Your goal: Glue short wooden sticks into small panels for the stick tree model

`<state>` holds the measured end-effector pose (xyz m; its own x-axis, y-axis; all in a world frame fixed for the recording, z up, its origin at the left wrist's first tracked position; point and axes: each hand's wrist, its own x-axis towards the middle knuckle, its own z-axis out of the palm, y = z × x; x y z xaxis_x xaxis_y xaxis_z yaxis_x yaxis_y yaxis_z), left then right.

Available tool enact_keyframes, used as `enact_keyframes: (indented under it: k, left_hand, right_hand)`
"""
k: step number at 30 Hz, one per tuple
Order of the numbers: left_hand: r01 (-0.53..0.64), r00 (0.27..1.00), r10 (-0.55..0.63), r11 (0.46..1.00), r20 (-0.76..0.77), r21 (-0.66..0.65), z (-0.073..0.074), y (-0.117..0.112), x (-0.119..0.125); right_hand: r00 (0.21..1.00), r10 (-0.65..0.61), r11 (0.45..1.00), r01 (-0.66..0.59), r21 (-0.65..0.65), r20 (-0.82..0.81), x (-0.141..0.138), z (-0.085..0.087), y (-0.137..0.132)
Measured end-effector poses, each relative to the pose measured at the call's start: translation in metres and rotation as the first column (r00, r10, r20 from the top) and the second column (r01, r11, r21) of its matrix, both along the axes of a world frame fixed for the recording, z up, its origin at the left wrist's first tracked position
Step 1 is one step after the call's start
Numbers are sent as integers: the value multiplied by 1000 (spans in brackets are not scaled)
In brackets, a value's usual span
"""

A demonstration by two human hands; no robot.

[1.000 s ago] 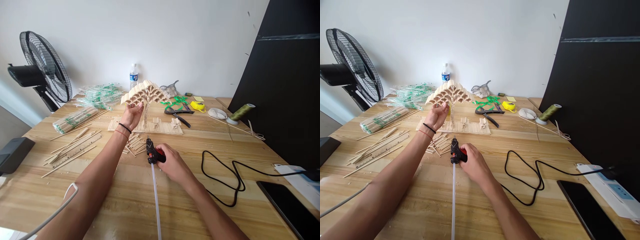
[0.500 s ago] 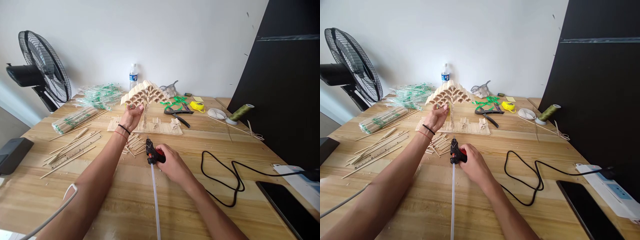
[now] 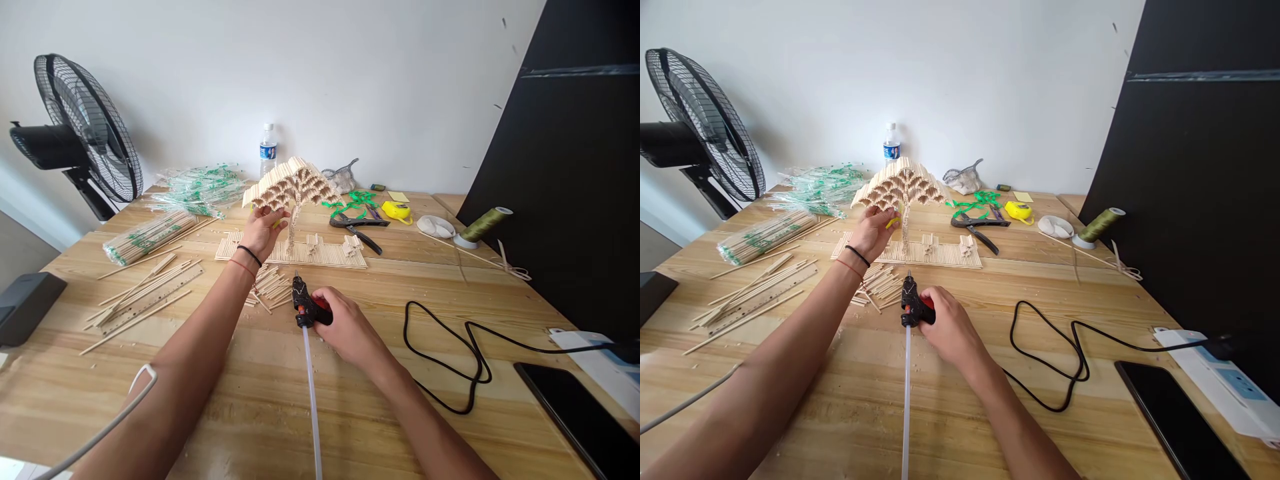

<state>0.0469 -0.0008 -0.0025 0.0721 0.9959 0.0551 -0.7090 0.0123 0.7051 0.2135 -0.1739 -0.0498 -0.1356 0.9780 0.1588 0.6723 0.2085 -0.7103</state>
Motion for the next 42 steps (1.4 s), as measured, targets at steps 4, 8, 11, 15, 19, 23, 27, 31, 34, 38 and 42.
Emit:
enact_keyframes:
  k: [4, 8, 11, 15, 19, 23, 27, 31, 34, 38, 42]
  left_hand:
    - [-13, 999, 14, 1000, -49, 18, 0, 0, 0]
    - [-17, 998, 19, 1000, -65, 24, 2, -2, 1]
    - [-15, 998, 16, 1000, -67, 20, 3, -3, 2]
    - [-16, 998, 16, 1000, -67, 10, 4, -3, 2]
    - [-17, 998, 18, 1000, -66, 5, 4, -2, 2]
    - [-18, 997, 18, 1000, -71, 3, 4, -2, 2]
    - [-13, 996, 14, 1000, -86, 2, 3, -1, 1]
    - [11, 992, -10, 1000, -128, 10, 3, -3, -1]
    - [30, 984, -27, 1000, -177, 11, 2, -4, -2]
    - [33, 970, -30, 999, -241, 9, -1, -3, -3]
    - [32, 961, -25, 999, -276, 21, -3, -1, -3]
  right_hand:
    - [1000, -2, 1000, 2, 0, 3, 0, 0, 0]
    - [1000, -2, 1000, 2, -3, 4, 0, 2, 0]
    - [1000, 1, 1000, -1, -4, 3, -1, 3, -1]
    - [1000, 3, 1000, -3, -2, 1, -1, 2, 0]
    - [1000, 5, 1000, -5, -1, 1, 0, 1, 0]
    - [1000, 8, 1000, -8, -2, 1, 0, 1, 0]
    - [1000, 8, 1000, -8, 0, 2, 0, 0, 0]
    - [1000, 4, 1000, -4, 2, 5, 0, 0, 0]
    - [1000, 3, 1000, -3, 0, 6, 0, 0, 0]
    - [1000, 6, 1000, -6, -1, 3, 0, 0, 0]
    - [1000, 9, 1000, -9, -2, 2, -1, 0, 0]
